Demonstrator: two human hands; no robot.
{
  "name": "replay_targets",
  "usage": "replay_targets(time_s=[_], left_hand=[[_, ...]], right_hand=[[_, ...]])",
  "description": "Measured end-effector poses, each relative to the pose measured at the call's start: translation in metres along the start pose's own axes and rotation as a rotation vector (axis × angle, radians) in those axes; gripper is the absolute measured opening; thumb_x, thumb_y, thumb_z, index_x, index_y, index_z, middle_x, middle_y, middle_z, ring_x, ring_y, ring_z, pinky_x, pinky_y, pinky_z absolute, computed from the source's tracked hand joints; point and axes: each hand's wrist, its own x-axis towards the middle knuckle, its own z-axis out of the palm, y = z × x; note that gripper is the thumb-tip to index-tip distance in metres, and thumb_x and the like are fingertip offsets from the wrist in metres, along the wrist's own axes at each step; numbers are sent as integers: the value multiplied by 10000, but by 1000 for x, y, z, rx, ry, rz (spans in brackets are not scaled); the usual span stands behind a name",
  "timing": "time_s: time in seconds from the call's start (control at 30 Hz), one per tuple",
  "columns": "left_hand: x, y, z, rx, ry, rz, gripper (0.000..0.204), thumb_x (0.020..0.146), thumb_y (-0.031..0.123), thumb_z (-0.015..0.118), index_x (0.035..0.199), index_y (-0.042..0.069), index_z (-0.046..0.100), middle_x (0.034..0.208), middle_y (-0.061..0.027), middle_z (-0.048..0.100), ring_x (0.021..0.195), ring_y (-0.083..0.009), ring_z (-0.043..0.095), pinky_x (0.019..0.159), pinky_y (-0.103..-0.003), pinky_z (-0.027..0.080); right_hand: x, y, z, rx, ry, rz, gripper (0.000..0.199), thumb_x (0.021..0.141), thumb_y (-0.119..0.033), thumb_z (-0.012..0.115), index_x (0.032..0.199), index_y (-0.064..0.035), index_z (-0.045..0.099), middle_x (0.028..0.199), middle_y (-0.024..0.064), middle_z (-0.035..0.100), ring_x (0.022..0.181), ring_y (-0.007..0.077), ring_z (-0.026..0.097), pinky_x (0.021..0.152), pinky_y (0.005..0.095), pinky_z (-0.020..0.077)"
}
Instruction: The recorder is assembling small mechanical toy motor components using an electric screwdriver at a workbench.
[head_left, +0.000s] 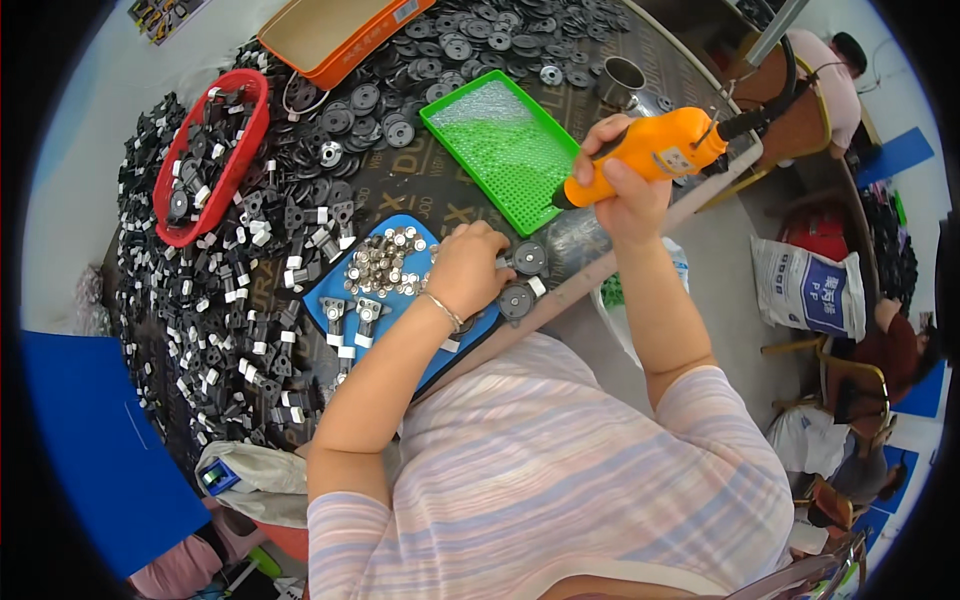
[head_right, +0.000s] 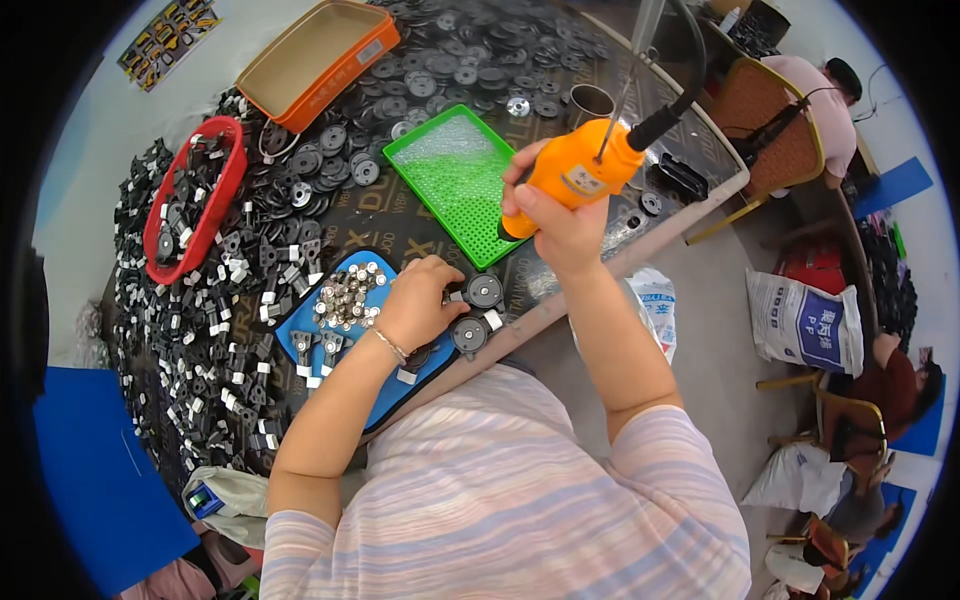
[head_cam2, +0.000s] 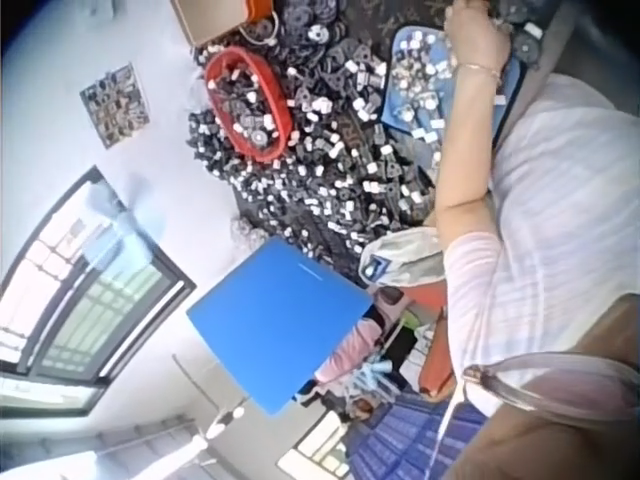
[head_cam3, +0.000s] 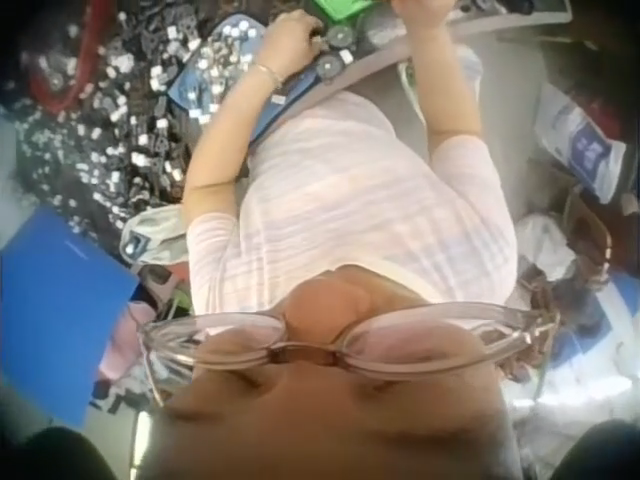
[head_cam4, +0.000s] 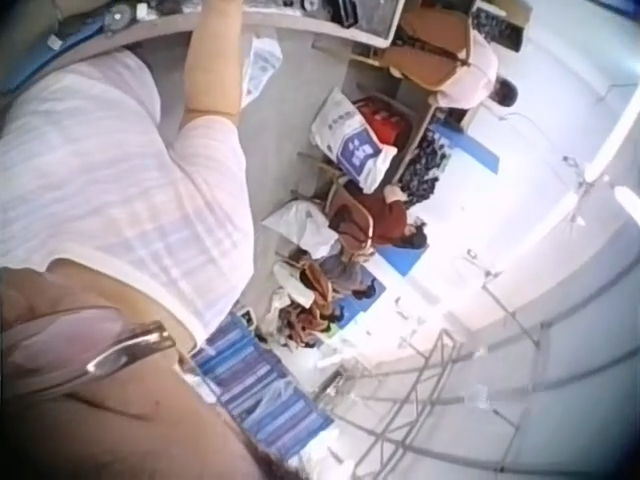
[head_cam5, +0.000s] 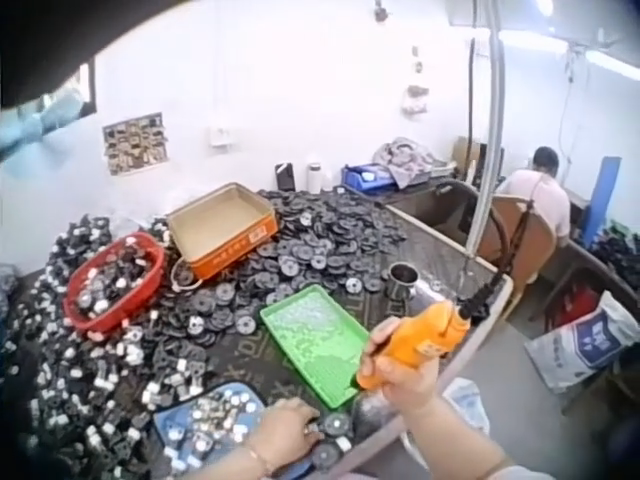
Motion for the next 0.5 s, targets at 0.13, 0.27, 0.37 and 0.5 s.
replay_targets(time_s=[0.13, 0.27, 0.37, 0.5], left_hand=[[4, 0, 7, 49, -52, 17, 307, 627, 138, 754, 909, 52, 666, 912, -112, 596, 936, -290, 544, 835, -390, 434], [4, 0, 8, 30, -69, 40, 271, 625, 125, 721, 874, 35, 666, 904, -113, 596, 923, -296, 544, 827, -381, 443], [1, -9, -3, 31, -38, 61, 248, 622, 121, 698, 850, 26, 667, 890, -119, 594, 903, -304, 544, 813, -377, 449], [-6, -22, -24, 10, 6, -10, 251, 602, 90, 700, 839, 17, 664, 857, -129, 596, 882, -312, 542, 795, -384, 454]], right_hand=[[4, 11, -7, -83, 33, -10, 272, 741, -10, 614, 994, 11, 513, 903, 124, 548, 686, 191, 567, 628, 292, 463], [11, 30, -6, -143, 52, -18, 271, 736, 19, 605, 989, 19, 511, 847, 118, 562, 646, 167, 565, 598, 273, 472], [18, 41, -1, -183, 49, -56, 274, 734, 22, 609, 990, 22, 512, 815, 112, 568, 625, 165, 565, 582, 273, 471], [31, 60, -1, -203, 68, -83, 268, 733, 52, 626, 977, 18, 521, 830, 109, 592, 625, 149, 589, 587, 260, 492]])
